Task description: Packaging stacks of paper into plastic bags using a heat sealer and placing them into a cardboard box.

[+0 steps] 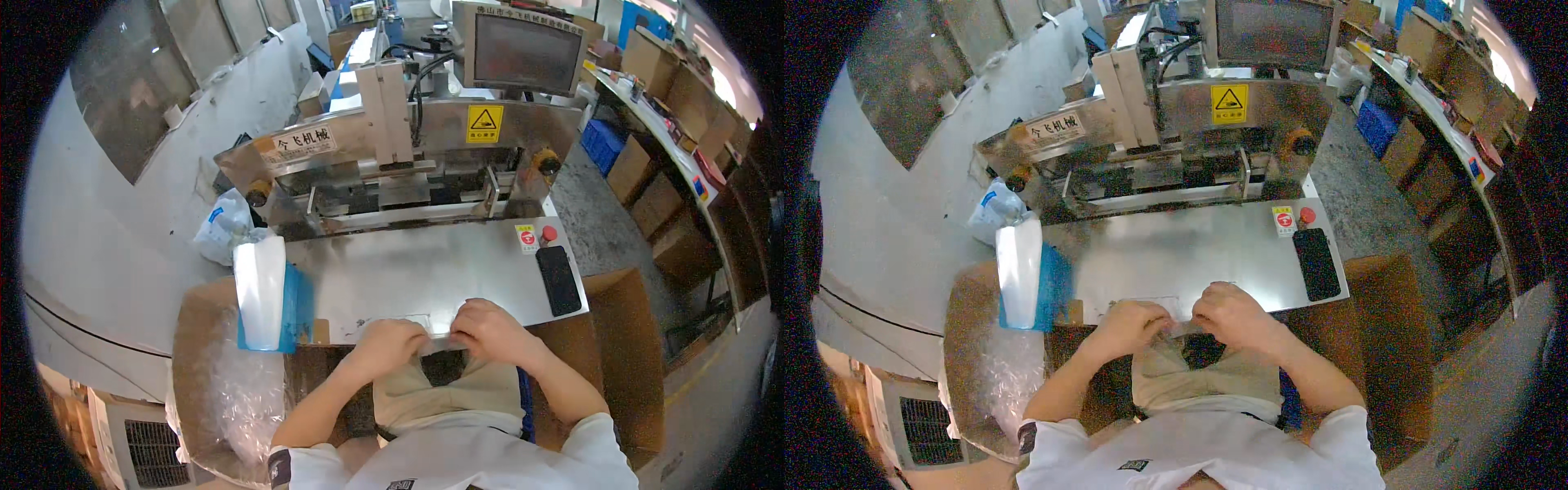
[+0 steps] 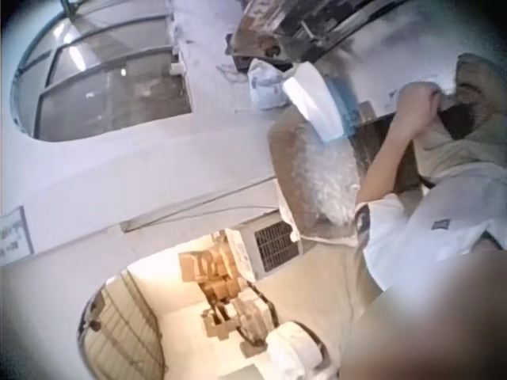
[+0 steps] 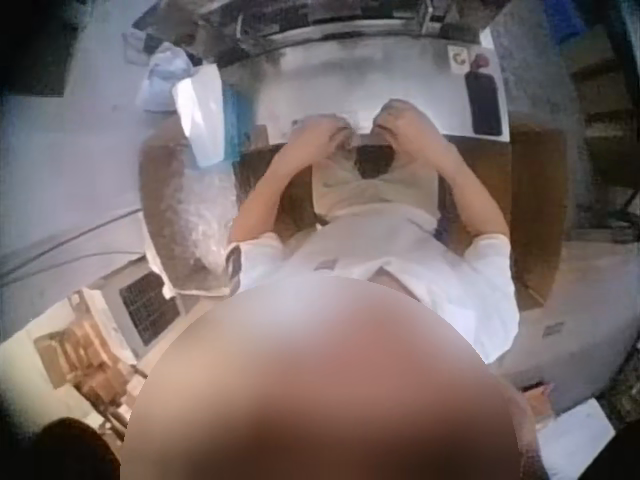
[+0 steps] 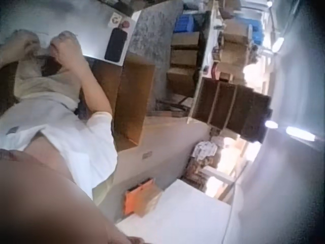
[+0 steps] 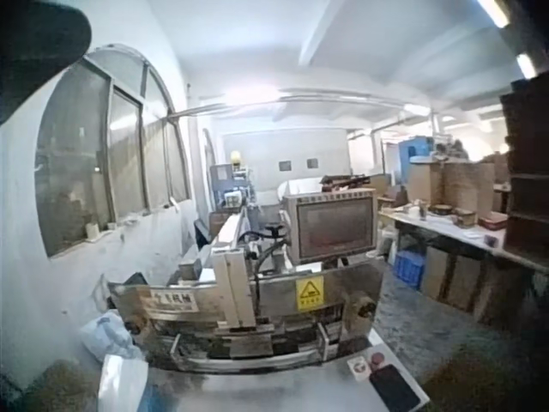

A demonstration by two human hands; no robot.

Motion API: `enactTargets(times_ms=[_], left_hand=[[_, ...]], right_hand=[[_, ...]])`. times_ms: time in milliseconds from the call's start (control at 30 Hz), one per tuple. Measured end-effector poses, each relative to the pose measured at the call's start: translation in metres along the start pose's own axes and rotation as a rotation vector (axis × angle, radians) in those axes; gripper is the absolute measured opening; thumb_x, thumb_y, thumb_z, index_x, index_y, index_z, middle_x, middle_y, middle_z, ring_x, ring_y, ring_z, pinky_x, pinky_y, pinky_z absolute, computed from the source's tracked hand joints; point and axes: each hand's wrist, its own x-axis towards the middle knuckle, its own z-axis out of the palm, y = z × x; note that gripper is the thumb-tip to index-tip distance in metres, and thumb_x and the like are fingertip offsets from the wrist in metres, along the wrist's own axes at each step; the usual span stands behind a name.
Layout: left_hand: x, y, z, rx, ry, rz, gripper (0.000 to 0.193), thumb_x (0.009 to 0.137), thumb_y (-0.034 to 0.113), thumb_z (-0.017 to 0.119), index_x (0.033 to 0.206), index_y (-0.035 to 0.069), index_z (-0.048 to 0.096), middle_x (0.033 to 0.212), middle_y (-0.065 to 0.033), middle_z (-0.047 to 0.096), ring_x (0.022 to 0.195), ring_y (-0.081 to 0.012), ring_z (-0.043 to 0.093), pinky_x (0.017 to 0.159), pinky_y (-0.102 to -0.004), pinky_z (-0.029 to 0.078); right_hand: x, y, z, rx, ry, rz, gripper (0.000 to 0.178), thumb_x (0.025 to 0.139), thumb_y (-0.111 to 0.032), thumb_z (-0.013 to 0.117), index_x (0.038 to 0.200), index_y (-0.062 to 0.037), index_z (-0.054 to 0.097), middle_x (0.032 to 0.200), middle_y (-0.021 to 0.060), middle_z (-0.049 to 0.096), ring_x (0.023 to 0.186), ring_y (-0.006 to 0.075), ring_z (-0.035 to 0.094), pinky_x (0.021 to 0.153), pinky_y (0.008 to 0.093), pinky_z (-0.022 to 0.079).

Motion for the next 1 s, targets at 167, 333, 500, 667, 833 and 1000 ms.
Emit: enactTargets(times_ms=[167,333,500,667,833,1000], left_hand=[[-0.006,-0.006,-0.036,-0.011,-0.158,-0.091,0.024,0.096,0.025,0.059,0.108,0.007,0.068,0.090,-0.0185,0.070,0.086,-0.0412,0.066,0.076,-0.0469,0.053],[0.017,-0.034,-0.063,-0.035,-0.086,-0.060,0.024,0.099,0.025,0.055,0.102,0.003,0.065,0.094,-0.0206,0.069,0.089,-0.0417,0.066,0.079,-0.0460,0.052],[0.084,-0.134,-0.057,-0.087,-0.204,-0.126,0.029,0.102,0.029,0.054,0.107,0.003,0.066,0.101,-0.0145,0.072,0.093,-0.0283,0.067,0.082,-0.0387,0.052],[0.169,-0.180,-0.096,-0.395,-0.263,-0.357,0.034,0.098,0.038,0.062,0.105,0.006,0.069,0.091,-0.0027,0.069,0.086,-0.0128,0.062,0.078,-0.0300,0.051],[0.241,-0.212,-0.120,-0.608,-0.017,-0.393,0.033,0.080,0.033,0.081,0.092,0.004,0.073,0.082,-0.0038,0.070,0.074,-0.0139,0.064,0.067,-0.0284,0.051],[0.257,-0.272,-0.089,-0.685,0.163,-0.093,0.040,0.078,0.030,0.081,0.098,-0.003,0.070,0.084,-0.0090,0.072,0.077,-0.0232,0.066,0.073,-0.0353,0.054]], right_hand=[[0.002,0.001,-0.033,0.303,-0.054,-0.014,0.011,0.082,-0.016,0.071,0.084,-0.0047,0.069,0.088,0.0108,0.068,0.091,0.0326,0.061,0.088,0.0438,0.048],[0.035,0.040,-0.035,0.213,-0.019,-0.046,0.013,0.082,-0.017,0.072,0.081,-0.0044,0.070,0.083,0.0102,0.068,0.089,0.0319,0.062,0.088,0.0432,0.046],[0.078,0.120,0.001,0.131,-0.053,0.046,0.018,0.085,-0.023,0.069,0.082,-0.0051,0.071,0.082,0.0140,0.068,0.091,0.0340,0.061,0.087,0.0438,0.047],[0.137,0.192,0.017,0.028,-0.145,0.347,0.020,0.089,-0.021,0.062,0.094,-0.0050,0.073,0.094,0.0221,0.069,0.091,0.0428,0.064,0.079,0.0494,0.051],[0.193,0.243,-0.008,-0.065,-0.079,0.399,0.025,0.088,-0.022,0.061,0.101,-0.0039,0.073,0.102,0.0237,0.069,0.097,0.0417,0.067,0.086,0.0483,0.053],[0.217,0.246,0.025,-0.235,-0.021,0.367,0.026,0.091,-0.023,0.059,0.103,-0.0015,0.068,0.096,0.0256,0.067,0.092,0.0447,0.064,0.082,0.0503,0.052]])
